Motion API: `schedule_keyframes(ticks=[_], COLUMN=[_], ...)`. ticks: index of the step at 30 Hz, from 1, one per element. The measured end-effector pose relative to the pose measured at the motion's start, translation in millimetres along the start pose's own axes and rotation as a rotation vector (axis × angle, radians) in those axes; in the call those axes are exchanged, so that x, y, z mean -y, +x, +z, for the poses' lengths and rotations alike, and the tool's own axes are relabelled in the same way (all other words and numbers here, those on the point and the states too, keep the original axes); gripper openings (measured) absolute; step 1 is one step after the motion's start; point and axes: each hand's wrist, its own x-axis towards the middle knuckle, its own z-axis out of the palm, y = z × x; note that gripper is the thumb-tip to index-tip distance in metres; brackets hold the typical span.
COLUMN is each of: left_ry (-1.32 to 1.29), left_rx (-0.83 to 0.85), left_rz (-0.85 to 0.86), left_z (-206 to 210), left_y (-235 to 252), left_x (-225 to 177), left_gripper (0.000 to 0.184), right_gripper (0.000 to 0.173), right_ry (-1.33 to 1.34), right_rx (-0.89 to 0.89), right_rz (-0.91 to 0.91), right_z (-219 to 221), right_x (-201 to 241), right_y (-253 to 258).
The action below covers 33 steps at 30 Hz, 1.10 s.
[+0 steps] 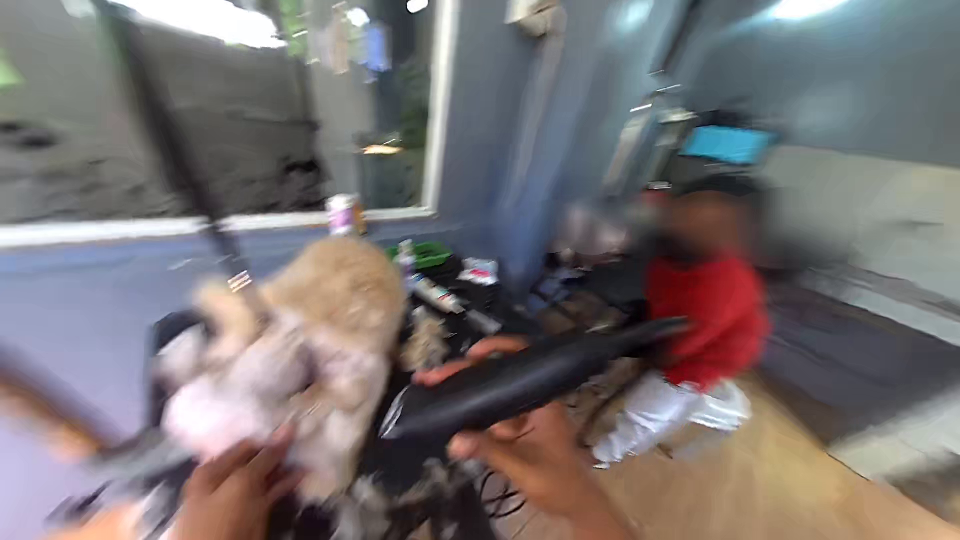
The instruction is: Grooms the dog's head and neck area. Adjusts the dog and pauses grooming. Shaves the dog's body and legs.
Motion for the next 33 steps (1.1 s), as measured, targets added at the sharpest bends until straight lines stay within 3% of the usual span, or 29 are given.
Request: schedule_keyframes(ticks=[2, 6, 13, 18, 24, 29, 33], left_ry=[-0.015, 0.044, 0.037, 0.06, 0.063, 0.066, 0.02], left_rx=[-0.086, -0.026, -0.02, 0.005, 0.0, -0.012, 0.006], left_rz=[-0.03, -0.068, -0.123, -0.083, -0.051, -0.058, -0.036], left_z=[-7.5, -23.4, -21.4, -24.3, -23.3, -22.2, -18.5], left_y=[0.7, 1.4, -0.2, 8.0, 7.5, 7.2, 8.8], left_x=[-5.8, -19.7, -34.7, -38.5, -46.3, -48.5, -47.4], left_gripper=[0.013, 0.019, 0.02, 0.02, 0.02, 0.02, 0.02], right_gripper=[0.062, 0.062, 0.054, 0.054, 0.056, 0.061, 0.061], right_ry=[-0.099, -0.095, -0.118, -0.12, -0.072, -0.041, -0.074], right_rx=[0.165, 0.416, 0.74, 0.718, 0.633, 0.374, 0.376], right_rz=[-0.078, -0.208, -0.176, -0.155, 0.003, -0.234, -0.325], right_z=[13.4, 51.8, 79.0, 73.4, 59.9, 69.5, 81.9], right_x=[-5.8, -22.1, -63.1, -81.4, -75.0, -64.3, -86.4], right_y=[18.4, 47.2, 61.0, 42.0, 20.2, 28.0, 22.7])
